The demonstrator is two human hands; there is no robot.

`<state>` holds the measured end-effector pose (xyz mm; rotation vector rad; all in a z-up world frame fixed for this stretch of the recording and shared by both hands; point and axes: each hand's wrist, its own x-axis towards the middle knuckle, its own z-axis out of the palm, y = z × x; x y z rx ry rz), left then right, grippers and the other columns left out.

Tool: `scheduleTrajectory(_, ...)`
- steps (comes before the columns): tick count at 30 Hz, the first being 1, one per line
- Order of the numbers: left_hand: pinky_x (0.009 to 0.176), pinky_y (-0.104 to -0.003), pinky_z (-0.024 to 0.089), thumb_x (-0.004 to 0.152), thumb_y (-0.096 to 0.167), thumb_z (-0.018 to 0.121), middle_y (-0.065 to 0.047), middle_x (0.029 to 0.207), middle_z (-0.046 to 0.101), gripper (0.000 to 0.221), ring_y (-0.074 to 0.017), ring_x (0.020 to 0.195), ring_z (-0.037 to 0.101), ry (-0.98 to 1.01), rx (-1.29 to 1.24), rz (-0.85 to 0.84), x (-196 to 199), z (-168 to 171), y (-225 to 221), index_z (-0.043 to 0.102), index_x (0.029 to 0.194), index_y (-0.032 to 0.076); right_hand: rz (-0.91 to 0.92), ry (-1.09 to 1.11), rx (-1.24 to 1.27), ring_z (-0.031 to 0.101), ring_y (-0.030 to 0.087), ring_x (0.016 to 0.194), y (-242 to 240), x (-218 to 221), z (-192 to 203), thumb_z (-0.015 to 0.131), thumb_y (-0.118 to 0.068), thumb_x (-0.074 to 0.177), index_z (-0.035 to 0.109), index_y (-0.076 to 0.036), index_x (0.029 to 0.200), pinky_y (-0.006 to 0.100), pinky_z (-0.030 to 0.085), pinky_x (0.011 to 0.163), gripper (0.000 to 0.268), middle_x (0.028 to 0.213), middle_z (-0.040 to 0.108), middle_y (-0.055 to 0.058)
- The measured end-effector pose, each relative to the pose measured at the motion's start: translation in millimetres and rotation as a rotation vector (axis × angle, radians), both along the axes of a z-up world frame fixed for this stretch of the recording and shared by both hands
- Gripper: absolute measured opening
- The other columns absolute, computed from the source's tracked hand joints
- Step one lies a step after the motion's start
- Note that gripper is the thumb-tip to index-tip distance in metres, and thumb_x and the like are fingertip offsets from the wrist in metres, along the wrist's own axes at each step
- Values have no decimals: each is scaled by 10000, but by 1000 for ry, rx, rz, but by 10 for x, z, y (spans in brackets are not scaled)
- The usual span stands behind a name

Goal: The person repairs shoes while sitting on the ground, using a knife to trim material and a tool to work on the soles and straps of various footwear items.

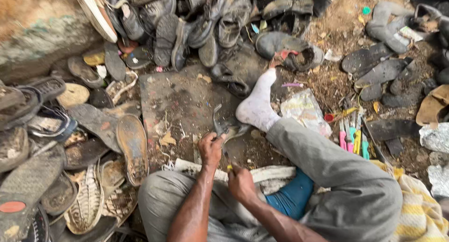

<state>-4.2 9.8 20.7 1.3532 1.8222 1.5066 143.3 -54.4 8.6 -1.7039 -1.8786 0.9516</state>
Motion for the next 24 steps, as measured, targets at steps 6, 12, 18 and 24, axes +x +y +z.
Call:
scheduleTrajectory(6,565,-361,407,832,154,776,-16,654,599,177,-137,594,506,-166,-88,-20,5,51,-192,681,752,27,65,-47,-85,692,469,891,22,-254,-45,549,-214,962,725,-5,1007,548,551,812,277,908,695,307)
scheduleTrajectory(12,560,-332,314,865,132,818,20,689,551,205,-110,624,421,-638,-89,49,-59,-105,-51,695,793,-15,67,-118,-206,697,449,928,-464,69,113,595,-280,953,762,-75,1053,535,548,842,282,940,717,283)
scheduleTrajectory(18,703,-384,485,738,270,836,-59,862,695,244,-214,793,615,482,-298,-384,-340,348,-354,796,861,64,7,114,-292,723,391,982,-346,202,174,608,-224,905,729,-115,1223,459,554,864,358,1002,737,249)
scheduleTrajectory(24,815,-431,500,933,143,686,-71,1024,642,155,-249,997,596,1144,-53,-699,-151,446,-334,790,832,90,-80,384,-571,720,315,923,-375,346,-3,554,-237,992,570,-87,1372,424,587,833,408,1055,769,161)
